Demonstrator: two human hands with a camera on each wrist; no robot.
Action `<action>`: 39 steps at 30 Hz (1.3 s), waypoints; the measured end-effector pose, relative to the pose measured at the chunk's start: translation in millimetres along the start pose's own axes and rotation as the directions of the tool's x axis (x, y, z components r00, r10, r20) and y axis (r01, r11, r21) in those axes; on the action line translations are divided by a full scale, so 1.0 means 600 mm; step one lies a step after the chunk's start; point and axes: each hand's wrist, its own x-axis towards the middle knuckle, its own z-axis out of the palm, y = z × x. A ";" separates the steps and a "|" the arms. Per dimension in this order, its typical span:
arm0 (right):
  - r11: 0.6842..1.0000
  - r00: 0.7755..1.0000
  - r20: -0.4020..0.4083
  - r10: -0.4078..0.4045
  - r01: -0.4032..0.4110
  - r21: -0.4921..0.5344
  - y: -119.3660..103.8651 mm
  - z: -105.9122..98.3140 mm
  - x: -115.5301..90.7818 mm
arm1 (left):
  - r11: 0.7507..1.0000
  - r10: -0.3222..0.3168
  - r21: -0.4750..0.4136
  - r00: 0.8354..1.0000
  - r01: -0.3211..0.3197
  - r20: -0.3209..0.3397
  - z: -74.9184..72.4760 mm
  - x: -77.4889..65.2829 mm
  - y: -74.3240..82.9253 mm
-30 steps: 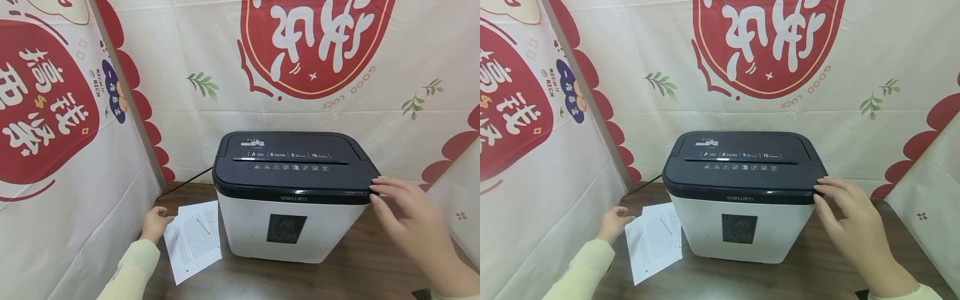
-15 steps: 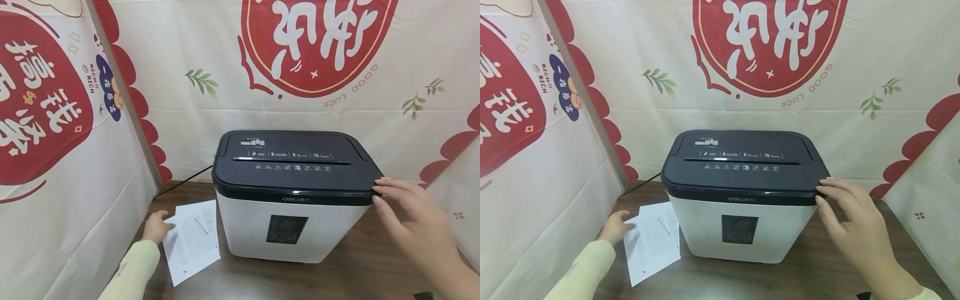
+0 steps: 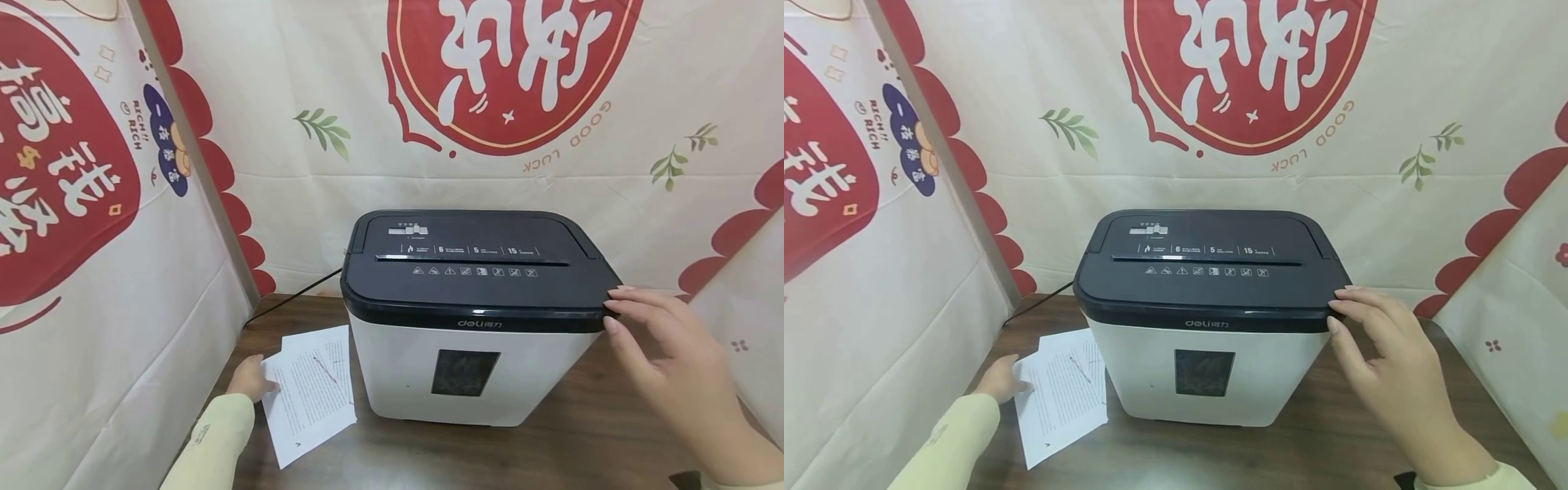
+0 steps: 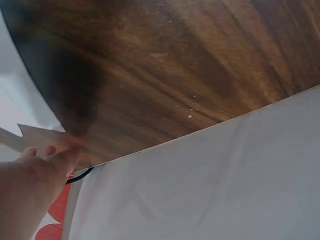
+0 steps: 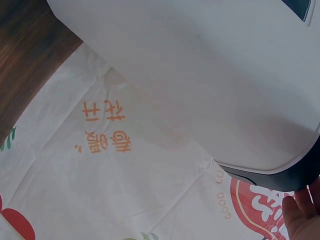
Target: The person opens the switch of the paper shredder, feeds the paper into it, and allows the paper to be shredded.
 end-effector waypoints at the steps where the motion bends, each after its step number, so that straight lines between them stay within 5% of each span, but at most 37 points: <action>1: 1.000 1.000 0.003 0.004 -0.004 -0.003 0.000 0.000 0.000 | 1.000 -0.009 0.000 1.000 0.009 0.003 0.001 0.000 0.001; 5: 1.000 1.000 0.009 0.004 -0.004 -0.006 0.001 -0.001 0.001 | 1.000 -0.030 -0.004 1.000 0.030 0.010 0.004 0.001 0.001; 13: 1.000 1.000 0.008 0.005 -0.005 -0.018 0.003 -0.002 0.000 | 0.997 0.044 0.057 0.999 -0.045 0.019 0.010 0.007 -0.007; 23: 1.000 1.000 0.006 0.002 -0.002 -0.022 0.003 -0.001 -0.001 | 0.997 0.062 0.041 0.998 -0.063 0.034 0.006 0.007 -0.010; 39: 1.000 1.000 -0.002 0.007 -0.007 -0.030 0.002 -0.002 -0.003 | 0.998 -0.034 -0.056 0.999 0.035 0.029 0.001 -0.006 -0.015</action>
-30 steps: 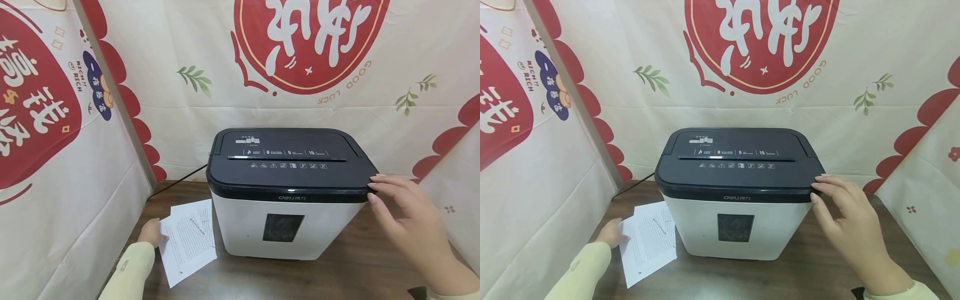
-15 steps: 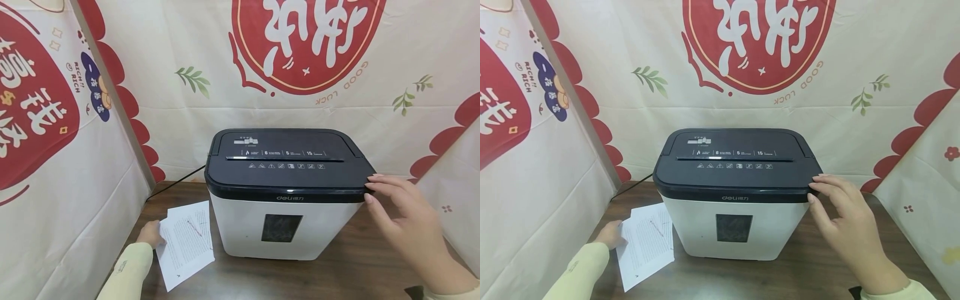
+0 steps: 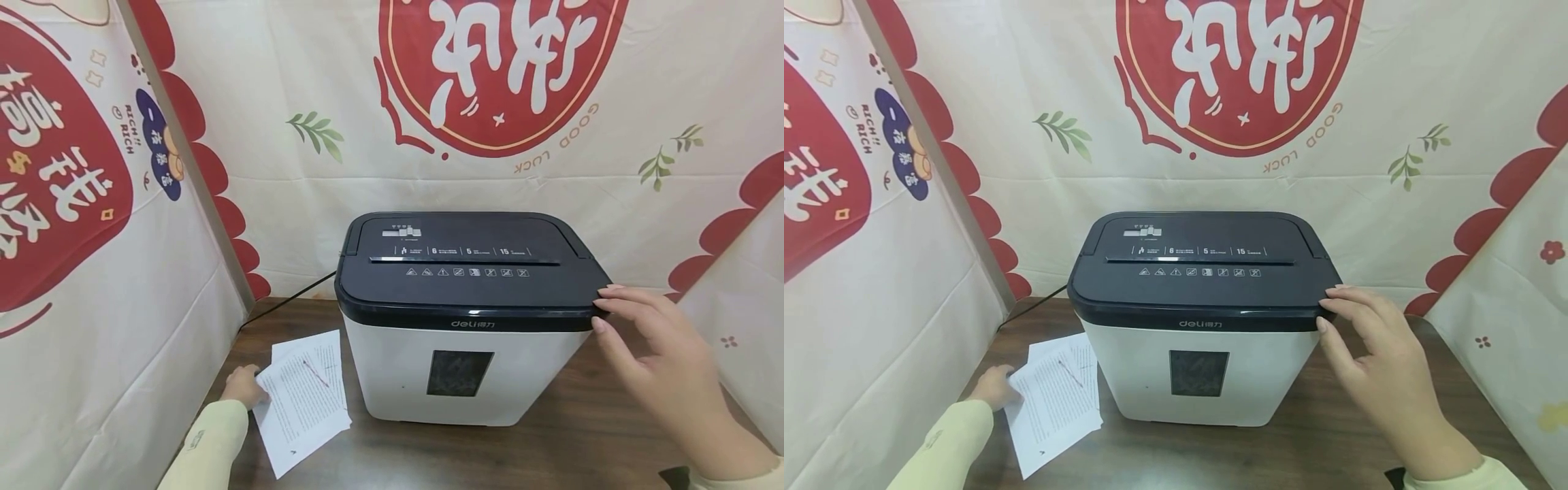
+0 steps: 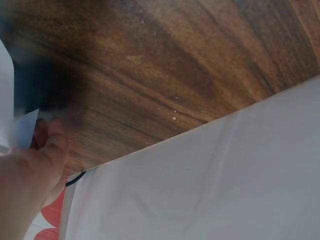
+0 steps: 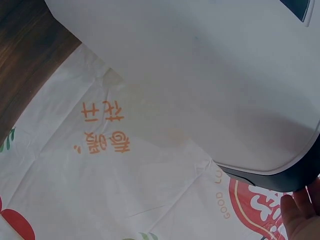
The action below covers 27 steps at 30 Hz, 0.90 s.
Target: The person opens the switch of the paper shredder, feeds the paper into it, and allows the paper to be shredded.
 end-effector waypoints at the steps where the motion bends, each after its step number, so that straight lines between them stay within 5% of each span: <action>1: 1.000 1.000 -0.001 0.002 -0.002 0.001 0.000 0.000 -0.001 | 1.000 -0.003 -0.010 1.000 0.003 -0.003 0.000 -0.001 -0.002; 13: 1.000 1.000 0.006 0.010 -0.010 0.011 -0.005 -0.002 0.000 | 0.983 0.058 -0.173 0.998 -0.062 -0.030 -0.010 -0.008 -0.023; 27: 0.999 0.998 0.051 0.033 -0.033 -0.013 -0.011 -0.007 0.003 | 0.961 0.037 -0.273 0.998 -0.047 -0.040 -0.031 -0.036 -0.012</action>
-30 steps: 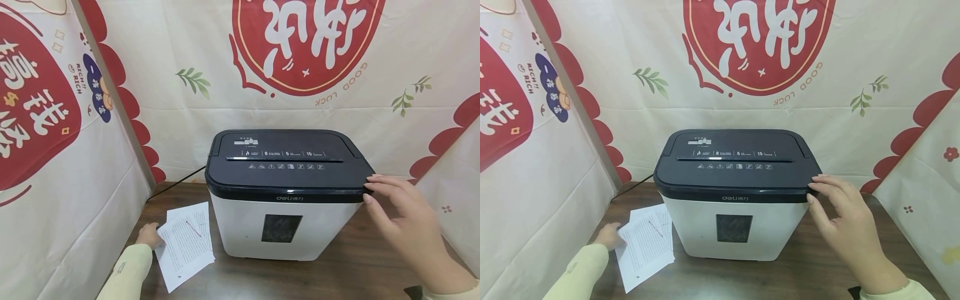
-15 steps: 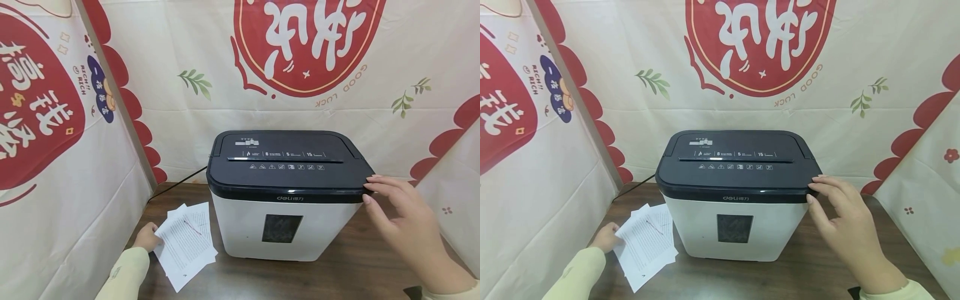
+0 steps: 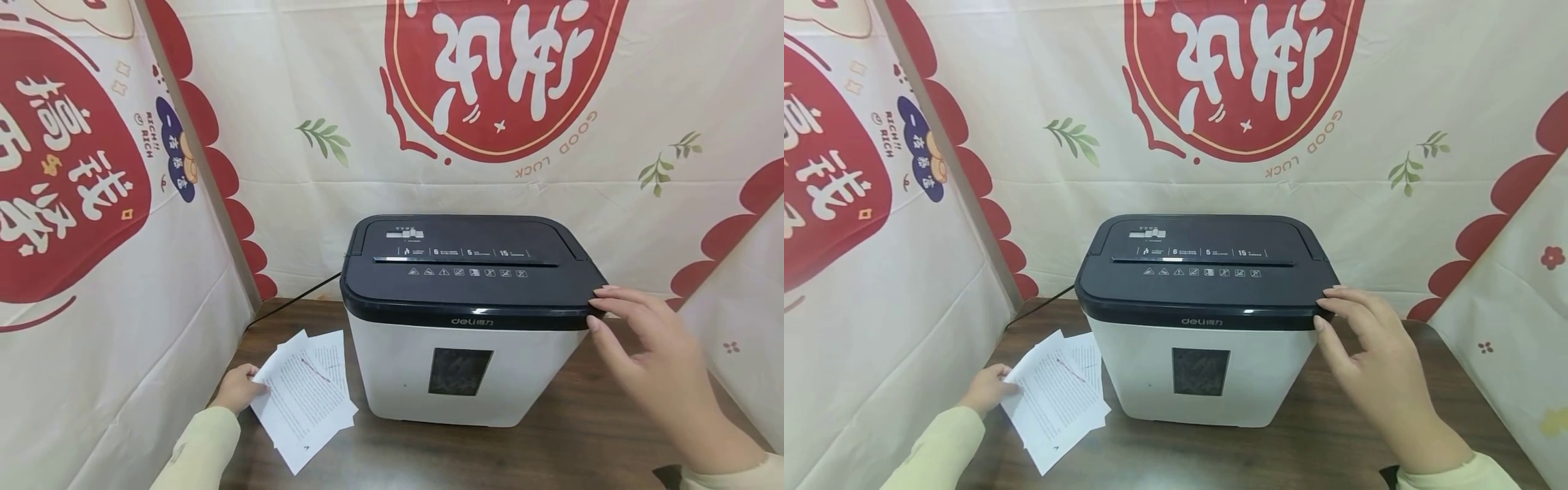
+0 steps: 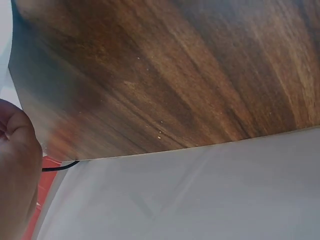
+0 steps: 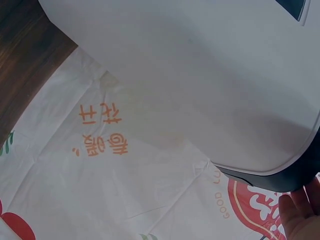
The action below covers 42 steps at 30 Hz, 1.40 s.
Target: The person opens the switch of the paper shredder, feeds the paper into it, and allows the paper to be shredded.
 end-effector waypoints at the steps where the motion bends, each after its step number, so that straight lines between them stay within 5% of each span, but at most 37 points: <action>1: 1.000 1.000 0.003 0.003 -0.003 -0.003 0.000 0.000 0.000 | 1.000 0.000 -0.006 1.000 0.000 -0.002 0.000 -0.003 0.001; 26: 1.000 1.000 0.013 -0.011 0.011 -0.011 0.003 -0.004 0.000 | 0.987 0.020 -0.159 0.999 -0.027 -0.044 -0.024 -0.077 0.042; 42: 1.000 1.000 0.026 0.007 -0.007 -0.024 0.001 -0.006 0.001 | 0.986 0.124 -0.093 0.985 -0.135 -0.118 -0.051 -0.119 0.081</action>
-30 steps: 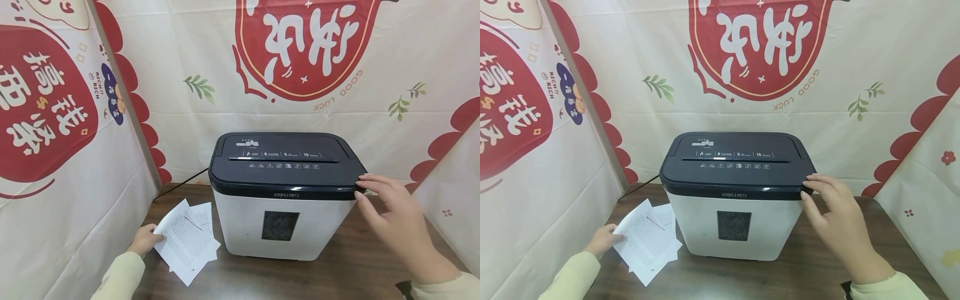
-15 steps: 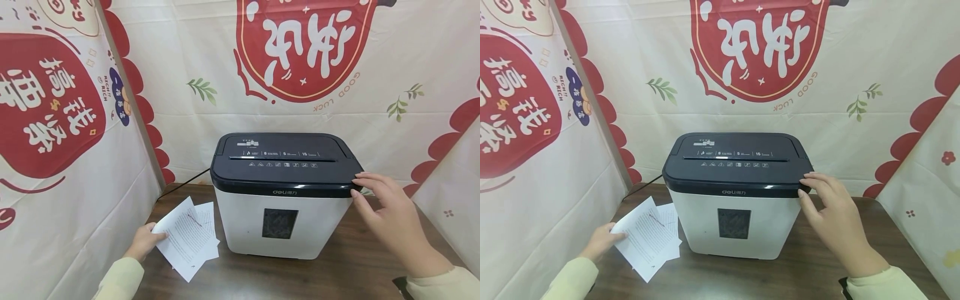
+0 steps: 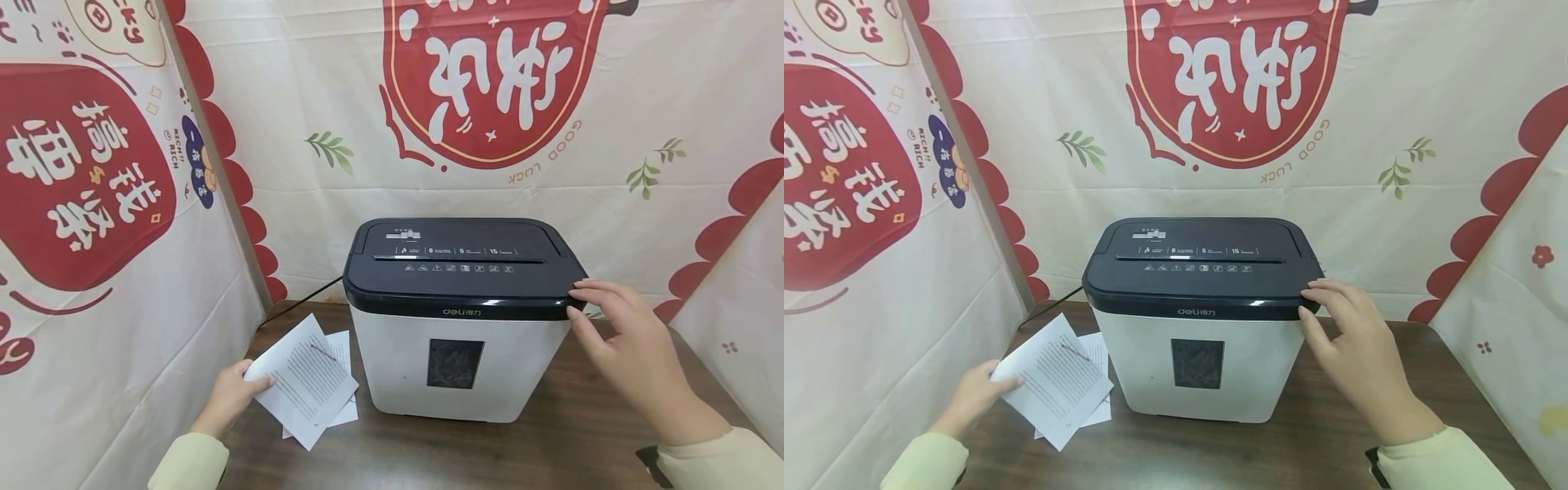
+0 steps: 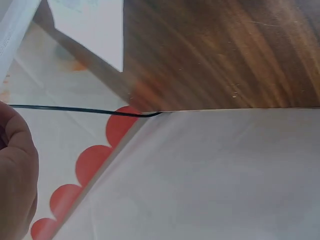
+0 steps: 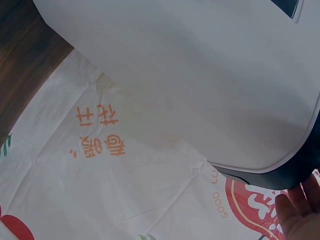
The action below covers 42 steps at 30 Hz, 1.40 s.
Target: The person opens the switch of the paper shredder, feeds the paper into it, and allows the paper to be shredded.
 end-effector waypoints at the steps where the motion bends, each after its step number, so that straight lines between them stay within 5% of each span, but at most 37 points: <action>1: 1.000 1.000 0.003 0.000 0.000 0.000 0.000 0.000 0.001 | 1.000 0.007 0.005 1.000 -0.007 0.000 -0.002 -0.003 0.003; 15: 1.000 1.000 0.008 -0.004 0.004 -0.007 0.001 -0.003 0.000 | 0.999 0.047 0.011 0.998 -0.047 -0.033 -0.042 -0.051 0.055; 27: 1.000 0.999 0.032 -0.008 0.008 -0.001 -0.001 -0.006 0.001 | 0.983 0.177 0.056 0.982 -0.174 -0.067 -0.075 -0.104 0.103; 42: 1.000 0.999 0.044 -0.012 0.013 -0.011 -0.001 -0.010 -0.002 | 0.924 0.382 0.049 0.921 -0.380 -0.071 -0.075 -0.156 0.182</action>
